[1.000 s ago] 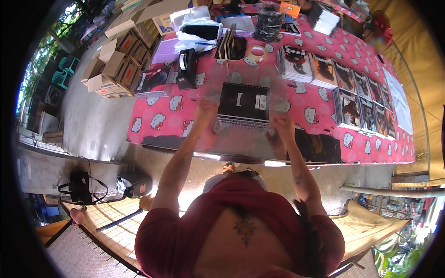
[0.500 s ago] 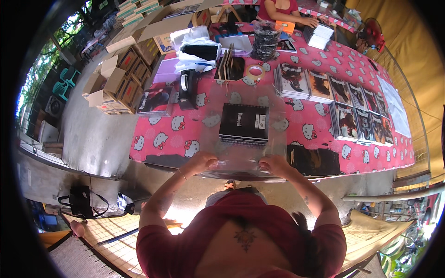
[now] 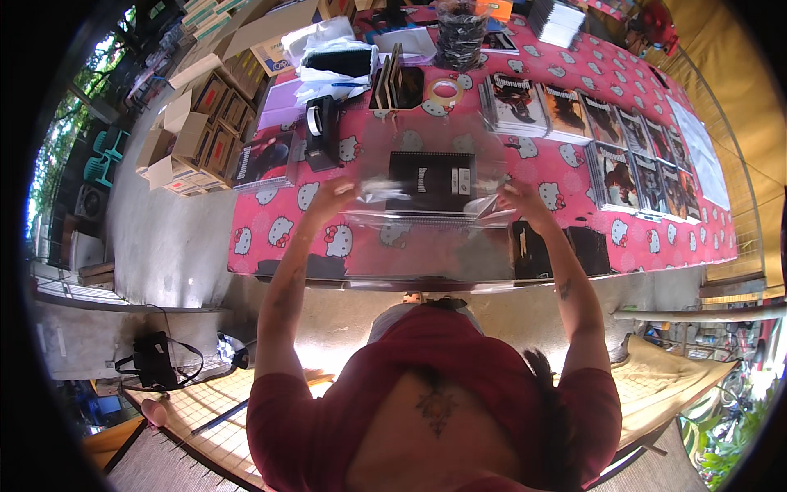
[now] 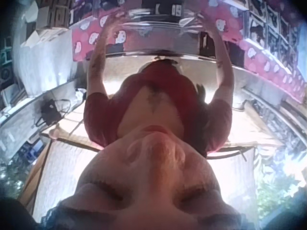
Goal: The person organizes and stacks notebooks on a table, placing them into a clear plastic bag and then sorting a large number of notebooks into piles.
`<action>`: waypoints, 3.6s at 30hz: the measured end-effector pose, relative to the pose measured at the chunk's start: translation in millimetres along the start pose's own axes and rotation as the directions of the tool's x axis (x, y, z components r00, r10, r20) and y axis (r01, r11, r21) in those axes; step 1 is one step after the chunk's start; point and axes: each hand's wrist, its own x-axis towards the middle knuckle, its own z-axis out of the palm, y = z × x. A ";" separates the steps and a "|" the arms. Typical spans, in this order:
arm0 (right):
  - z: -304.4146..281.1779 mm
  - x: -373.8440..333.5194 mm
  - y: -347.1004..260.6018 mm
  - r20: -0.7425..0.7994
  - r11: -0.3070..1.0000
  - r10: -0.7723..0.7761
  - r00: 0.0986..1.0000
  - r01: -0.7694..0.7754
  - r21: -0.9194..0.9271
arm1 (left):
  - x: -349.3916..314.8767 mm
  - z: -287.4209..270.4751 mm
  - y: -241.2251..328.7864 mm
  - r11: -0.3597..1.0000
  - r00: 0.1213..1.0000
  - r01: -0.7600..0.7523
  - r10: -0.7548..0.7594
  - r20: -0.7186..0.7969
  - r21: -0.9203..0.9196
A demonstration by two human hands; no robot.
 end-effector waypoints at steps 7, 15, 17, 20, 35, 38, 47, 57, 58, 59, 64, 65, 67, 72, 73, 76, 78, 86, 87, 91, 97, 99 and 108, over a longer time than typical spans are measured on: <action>30.6 36.0 31.4 0.079 0.835 0.292 0.953 -0.294 0.465 | 38.6 39.2 -37.4 0.801 0.925 0.374 -0.288 0.247 -0.468; 38.1 35.4 28.5 0.060 0.854 0.309 0.949 -0.305 0.421 | 42.7 42.4 -45.4 0.719 0.913 0.402 -0.364 0.187 -0.567; 38.8 39.8 33.8 0.075 0.852 0.321 0.944 -0.322 0.412 | 41.0 37.3 -48.5 0.718 0.924 0.380 -0.320 0.208 -0.583; 28.1 33.4 30.8 0.058 0.889 0.293 0.954 -0.295 0.350 | 39.7 31.4 -28.7 0.793 0.936 0.342 -0.245 0.251 -0.504; 197.9 -4.1 -26.2 -0.041 0.487 -0.505 0.862 0.246 -0.838 | 122.4 22.2 18.2 0.882 0.924 -0.208 0.319 -0.210 0.423; 196.2 -2.8 -25.1 -0.076 0.484 -0.481 0.873 0.193 -0.854 | 190.3 75.3 45.2 0.765 0.864 -0.449 0.503 0.006 0.462; 198.8 -3.7 -30.9 -0.091 0.508 -0.456 0.885 0.175 -0.843 | 274.9 101.0 -18.9 0.582 0.883 -0.444 0.412 0.224 0.681; 198.1 -4.2 -30.9 -0.094 0.510 -0.475 0.875 0.187 -0.839 | 257.1 95.8 5.5 0.391 0.821 -0.436 0.543 0.180 0.810; 198.3 -4.2 -30.6 -0.095 0.514 -0.472 0.876 0.186 -0.838 | 257.7 98.2 6.2 0.365 0.816 -0.411 0.555 0.160 0.835; 198.2 -3.8 -30.3 -0.095 0.517 -0.471 0.877 0.186 -0.836 | 258.5 100.2 7.2 0.338 0.811 -0.385 0.568 0.140 0.859; 198.2 -3.7 -25.0 -0.100 0.517 -0.479 0.872 0.189 -0.835 | 268.9 105.8 -2.0 0.249 0.810 -0.401 0.545 0.214 0.882; 196.4 -4.1 -22.4 -0.108 0.517 -0.485 0.868 0.184 -0.836 | 267.8 111.8 7.1 0.207 0.788 -0.409 0.571 0.230 0.889; 196.9 -5.9 -25.1 -0.099 0.512 -0.492 0.865 0.195 -0.836 | 266.8 109.3 4.6 0.231 0.791 -0.459 0.545 0.276 0.858; 194.4 -8.4 -24.1 -0.076 0.496 -0.504 0.861 0.216 -0.841 | 257.6 112.7 4.6 0.418 0.809 -0.485 0.549 0.212 0.768; 194.3 -7.8 -23.4 -0.073 0.491 -0.511 0.857 0.221 -0.842 | 256.8 108.7 4.9 0.414 0.795 -0.504 0.564 0.221 0.758; 195.3 -7.1 -23.4 -0.058 0.478 -0.526 0.849 0.239 -0.845 | 243.3 100.2 15.7 0.485 0.824 -0.481 0.534 0.189 0.730; 198.4 -7.2 -22.9 -0.040 0.472 -0.531 0.846 0.256 -0.844 | 219.1 88.0 29.9 0.576 0.880 -0.417 0.450 0.153 0.704; 202.3 -2.7 -23.4 -0.049 0.435 -0.588 0.808 0.263 -0.861 | 84.6 110.9 65.2 0.508 0.717 -0.608 0.681 0.148 0.610; 202.2 -3.5 -22.3 -0.039 0.408 -0.596 0.802 0.261 -0.875 | 74.9 117.1 61.6 0.571 0.784 -0.547 0.606 0.135 0.612; 204.9 9.9 -1.7 -0.031 0.315 -0.633 0.774 0.221 -0.923 | 51.2 147.5 51.2 0.664 0.891 -0.363 0.453 0.035 0.653; 191.3 8.4 -15.3 -0.037 0.477 -0.565 0.824 0.290 -0.830 | 45.1 156.1 43.1 0.758 0.912 -0.294 0.405 -0.067 0.583; 169.2 22.0 -8.3 -0.037 0.760 -0.465 0.885 0.377 -0.530 | 44.3 144.7 54.6 0.906 0.978 -0.171 0.202 -0.040 0.387; -10.6 70.7 17.7 -0.448 0.919 -0.394 0.803 0.352 -0.179 | 48.8 154.8 33.5 0.584 0.874 -0.393 0.478 0.090 0.710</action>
